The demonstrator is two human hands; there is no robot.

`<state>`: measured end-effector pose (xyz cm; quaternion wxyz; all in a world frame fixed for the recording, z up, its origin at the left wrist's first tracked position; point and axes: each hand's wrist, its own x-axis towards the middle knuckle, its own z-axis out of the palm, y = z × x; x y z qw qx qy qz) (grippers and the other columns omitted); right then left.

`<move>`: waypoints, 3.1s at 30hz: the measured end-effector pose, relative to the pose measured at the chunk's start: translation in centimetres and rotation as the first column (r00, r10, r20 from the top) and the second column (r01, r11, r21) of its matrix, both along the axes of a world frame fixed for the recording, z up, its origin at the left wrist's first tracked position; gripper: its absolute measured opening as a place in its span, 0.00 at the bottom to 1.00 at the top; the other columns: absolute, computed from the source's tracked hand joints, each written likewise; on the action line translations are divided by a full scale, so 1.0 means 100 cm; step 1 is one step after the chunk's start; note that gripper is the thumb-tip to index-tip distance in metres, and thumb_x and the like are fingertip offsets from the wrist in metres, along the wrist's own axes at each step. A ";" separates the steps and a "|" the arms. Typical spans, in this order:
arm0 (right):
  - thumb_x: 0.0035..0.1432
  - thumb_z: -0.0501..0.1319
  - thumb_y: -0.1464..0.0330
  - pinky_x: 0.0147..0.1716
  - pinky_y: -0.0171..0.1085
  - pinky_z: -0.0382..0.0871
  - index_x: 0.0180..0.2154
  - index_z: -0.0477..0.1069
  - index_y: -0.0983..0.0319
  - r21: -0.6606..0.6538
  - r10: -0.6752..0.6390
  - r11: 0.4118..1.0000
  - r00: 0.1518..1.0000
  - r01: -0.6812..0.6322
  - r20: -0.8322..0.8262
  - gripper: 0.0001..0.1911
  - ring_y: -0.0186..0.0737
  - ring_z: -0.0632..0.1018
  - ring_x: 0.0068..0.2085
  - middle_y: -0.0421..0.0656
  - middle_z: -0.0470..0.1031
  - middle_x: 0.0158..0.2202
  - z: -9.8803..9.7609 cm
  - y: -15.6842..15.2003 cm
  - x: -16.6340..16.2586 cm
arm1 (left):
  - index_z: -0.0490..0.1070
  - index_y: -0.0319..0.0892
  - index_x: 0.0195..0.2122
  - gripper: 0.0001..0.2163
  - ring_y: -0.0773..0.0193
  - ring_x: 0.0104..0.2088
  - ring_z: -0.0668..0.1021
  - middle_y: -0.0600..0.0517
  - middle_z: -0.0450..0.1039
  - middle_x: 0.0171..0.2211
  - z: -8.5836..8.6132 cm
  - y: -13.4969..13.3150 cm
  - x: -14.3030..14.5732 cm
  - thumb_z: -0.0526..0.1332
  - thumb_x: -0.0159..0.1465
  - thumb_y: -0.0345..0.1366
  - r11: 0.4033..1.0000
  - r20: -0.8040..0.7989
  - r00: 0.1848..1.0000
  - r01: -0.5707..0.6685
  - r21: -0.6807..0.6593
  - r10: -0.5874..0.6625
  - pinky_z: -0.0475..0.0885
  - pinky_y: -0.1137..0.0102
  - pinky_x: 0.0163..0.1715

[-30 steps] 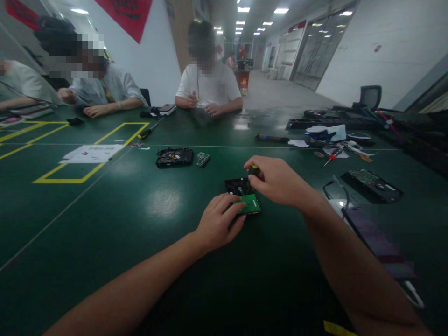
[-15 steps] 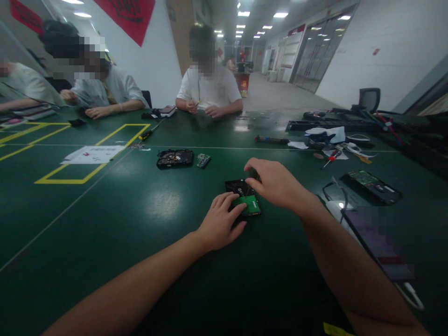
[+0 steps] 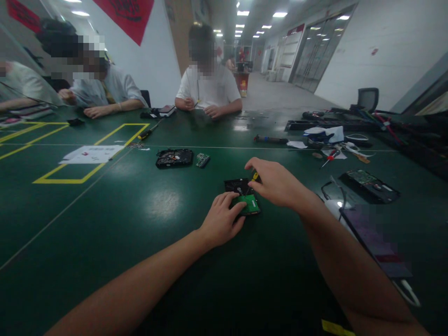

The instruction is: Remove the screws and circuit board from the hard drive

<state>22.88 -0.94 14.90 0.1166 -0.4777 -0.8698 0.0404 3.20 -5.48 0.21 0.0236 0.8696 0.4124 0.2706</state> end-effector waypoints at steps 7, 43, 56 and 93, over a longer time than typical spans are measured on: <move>0.69 0.59 0.63 0.40 0.44 0.68 0.47 0.69 0.63 0.018 -0.053 0.998 0.998 0.053 0.021 0.10 0.50 0.78 0.43 0.51 0.78 0.44 -0.001 -0.003 -0.004 | 0.72 0.45 0.59 0.18 0.42 0.63 0.69 0.39 0.65 0.62 0.000 0.000 -0.001 0.63 0.68 0.38 1.000 -0.003 1.000 0.002 0.005 -0.002 0.69 0.44 0.62; 0.66 0.60 0.69 0.43 0.42 0.66 0.46 0.70 0.62 0.009 0.013 1.000 1.000 -0.013 0.014 0.08 0.47 0.76 0.43 0.50 0.76 0.45 0.000 -0.004 -0.005 | 0.72 0.45 0.60 0.18 0.43 0.63 0.69 0.39 0.66 0.62 0.000 0.000 -0.001 0.62 0.69 0.37 1.000 -0.019 1.000 0.011 0.002 -0.011 0.68 0.45 0.61; 0.64 0.59 0.72 0.49 0.43 0.67 0.47 0.70 0.62 -0.001 0.041 0.999 0.998 -0.041 -0.057 0.09 0.48 0.76 0.47 0.50 0.76 0.48 0.000 -0.001 -0.003 | 0.72 0.44 0.59 0.18 0.44 0.62 0.70 0.39 0.66 0.61 0.000 0.000 0.000 0.62 0.68 0.37 1.000 -0.014 1.000 0.010 0.006 -0.010 0.68 0.46 0.62; 0.68 0.61 0.62 0.36 0.42 0.64 0.46 0.70 0.61 0.104 -0.152 0.984 0.986 0.144 0.072 0.10 0.50 0.79 0.40 0.50 0.79 0.43 -0.003 0.001 -0.007 | 0.72 0.46 0.60 0.18 0.43 0.63 0.69 0.40 0.67 0.62 -0.002 0.001 -0.001 0.62 0.69 0.37 1.000 -0.010 1.000 0.012 0.004 -0.012 0.68 0.44 0.62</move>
